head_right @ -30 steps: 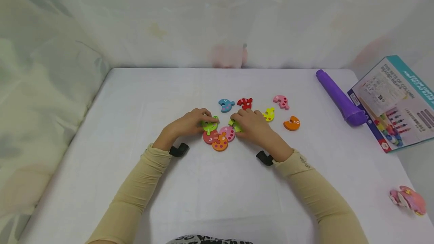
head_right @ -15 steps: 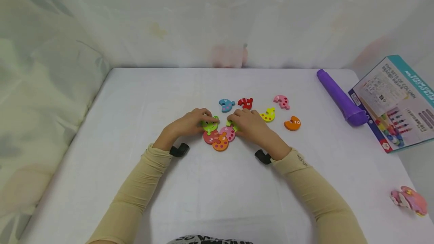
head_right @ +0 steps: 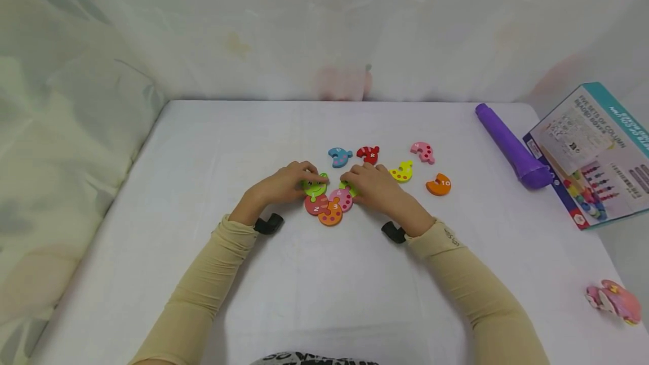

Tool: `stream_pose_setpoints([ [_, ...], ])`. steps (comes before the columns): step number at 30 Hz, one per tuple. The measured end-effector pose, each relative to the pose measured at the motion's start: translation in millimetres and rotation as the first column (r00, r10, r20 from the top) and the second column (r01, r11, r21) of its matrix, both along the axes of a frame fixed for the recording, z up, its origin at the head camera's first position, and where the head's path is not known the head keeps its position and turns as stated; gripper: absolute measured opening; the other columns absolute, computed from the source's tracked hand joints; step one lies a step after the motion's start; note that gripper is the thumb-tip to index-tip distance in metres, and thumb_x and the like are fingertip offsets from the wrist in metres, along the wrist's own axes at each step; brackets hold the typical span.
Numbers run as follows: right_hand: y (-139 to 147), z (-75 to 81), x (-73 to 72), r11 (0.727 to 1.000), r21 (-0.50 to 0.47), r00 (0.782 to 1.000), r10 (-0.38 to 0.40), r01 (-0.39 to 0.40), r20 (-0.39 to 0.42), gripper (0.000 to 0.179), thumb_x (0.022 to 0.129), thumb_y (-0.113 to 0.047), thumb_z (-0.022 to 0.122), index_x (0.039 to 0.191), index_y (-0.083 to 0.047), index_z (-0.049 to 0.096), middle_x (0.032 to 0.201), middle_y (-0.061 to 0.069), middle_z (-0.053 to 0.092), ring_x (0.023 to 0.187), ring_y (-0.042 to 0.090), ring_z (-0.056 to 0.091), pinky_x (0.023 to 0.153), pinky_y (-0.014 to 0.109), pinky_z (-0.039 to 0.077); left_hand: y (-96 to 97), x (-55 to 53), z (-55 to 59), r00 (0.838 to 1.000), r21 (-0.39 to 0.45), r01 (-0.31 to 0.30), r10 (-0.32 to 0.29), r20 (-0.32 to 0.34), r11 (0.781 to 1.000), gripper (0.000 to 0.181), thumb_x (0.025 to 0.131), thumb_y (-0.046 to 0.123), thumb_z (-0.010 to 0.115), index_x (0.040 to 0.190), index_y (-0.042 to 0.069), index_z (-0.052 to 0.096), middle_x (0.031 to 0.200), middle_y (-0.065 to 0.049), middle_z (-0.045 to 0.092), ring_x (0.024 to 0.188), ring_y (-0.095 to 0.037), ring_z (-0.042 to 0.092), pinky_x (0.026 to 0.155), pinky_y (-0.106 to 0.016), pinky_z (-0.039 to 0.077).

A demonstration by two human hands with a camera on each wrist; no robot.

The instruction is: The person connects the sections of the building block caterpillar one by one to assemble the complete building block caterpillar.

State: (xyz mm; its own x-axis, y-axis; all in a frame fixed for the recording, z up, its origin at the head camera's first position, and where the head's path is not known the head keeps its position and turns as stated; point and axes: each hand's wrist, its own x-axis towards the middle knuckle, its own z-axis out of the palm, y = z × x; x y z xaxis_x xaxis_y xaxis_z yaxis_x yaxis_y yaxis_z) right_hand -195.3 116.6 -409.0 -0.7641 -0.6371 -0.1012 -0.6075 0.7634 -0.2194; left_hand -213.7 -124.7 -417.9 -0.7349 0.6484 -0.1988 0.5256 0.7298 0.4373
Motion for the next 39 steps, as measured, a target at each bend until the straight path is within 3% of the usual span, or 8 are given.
stream_pose_setpoints([
  [5, 1.1, 7.1, -4.5, 1.000, 0.010, 0.999, 0.017, -0.018, 0.043, 0.053, 0.075, -0.021, 0.077, 0.124, -0.014, 0.059, 0.120, 0.009, 0.058, 0.111, 0.028, 0.051, 0.087, 0.052, 0.043, 0.3, 0.5, 0.5, 1.000, 0.000, -0.008, 0.008, 0.011, 1.000, 0.047, 0.086, 0.010, 0.063, 0.128, 0.029, 0.056, 0.122, 0.000, 0.050, 0.104, -0.019, 0.044, 0.087, -0.034, 0.039],
  [11, 1.1, 12.9, -18.3, 0.999, -0.042, 0.996, -0.026, 0.030, 0.086, 0.050, 0.078, -0.023, 0.074, 0.125, -0.014, 0.058, 0.122, 0.010, 0.056, 0.113, 0.027, 0.050, 0.089, 0.051, 0.043, 0.5, 0.7, 1.2, 1.000, 0.002, -0.001, 0.001, 0.013, 1.000, 0.047, 0.086, 0.009, 0.063, 0.128, 0.028, 0.057, 0.122, -0.001, 0.050, 0.105, -0.020, 0.044, 0.088, -0.035, 0.039],
  [17, -10.4, 13.5, -37.6, 0.996, -0.062, 0.998, -0.061, 0.061, 0.005, 0.048, 0.081, -0.028, 0.071, 0.124, -0.010, 0.057, 0.122, 0.012, 0.054, 0.109, 0.030, 0.051, 0.086, 0.048, 0.045, -0.1, -0.5, -0.6, 1.000, 0.014, 0.015, -0.015, -0.006, 1.000, 0.047, 0.085, 0.009, 0.064, 0.127, 0.028, 0.057, 0.122, -0.001, 0.051, 0.104, -0.020, 0.044, 0.088, -0.036, 0.039],
  [22, -21.8, 17.1, -55.4, 0.996, 0.002, 0.996, -0.085, 0.085, -0.042, 0.053, 0.079, -0.027, 0.073, 0.127, -0.010, 0.056, 0.127, 0.013, 0.052, 0.110, 0.032, 0.050, 0.085, 0.048, 0.045, -1.2, -0.8, -1.4, 1.000, 0.021, 0.023, -0.023, -0.009, 1.000, 0.046, 0.085, 0.009, 0.064, 0.127, 0.027, 0.058, 0.121, -0.002, 0.051, 0.103, -0.020, 0.045, 0.086, -0.034, 0.039],
  [28, -31.2, 15.0, -70.6, 0.994, 0.092, 0.998, -0.063, 0.060, 0.029, 0.053, 0.081, -0.019, 0.071, 0.131, -0.013, 0.053, 0.129, 0.010, 0.052, 0.111, 0.031, 0.047, 0.089, 0.050, 0.040, -1.5, -0.4, 0.2, 1.000, 0.026, 0.025, -0.024, -0.008, 0.999, 0.047, 0.084, 0.008, 0.064, 0.127, 0.026, 0.058, 0.121, -0.003, 0.051, 0.103, -0.021, 0.045, 0.086, -0.035, 0.039],
  [39, -34.8, 6.7, -80.5, 0.992, 0.126, 0.999, -0.023, 0.018, 0.039, 0.052, 0.081, -0.020, 0.070, 0.129, -0.012, 0.053, 0.121, 0.008, 0.055, 0.109, 0.029, 0.048, 0.090, 0.049, 0.039, -1.6, -0.8, -1.0, 1.000, 0.018, 0.018, -0.018, -0.001, 1.000, 0.047, 0.085, 0.010, 0.065, 0.128, 0.027, 0.057, 0.122, -0.002, 0.051, 0.106, -0.021, 0.044, 0.089, -0.038, 0.037],
])
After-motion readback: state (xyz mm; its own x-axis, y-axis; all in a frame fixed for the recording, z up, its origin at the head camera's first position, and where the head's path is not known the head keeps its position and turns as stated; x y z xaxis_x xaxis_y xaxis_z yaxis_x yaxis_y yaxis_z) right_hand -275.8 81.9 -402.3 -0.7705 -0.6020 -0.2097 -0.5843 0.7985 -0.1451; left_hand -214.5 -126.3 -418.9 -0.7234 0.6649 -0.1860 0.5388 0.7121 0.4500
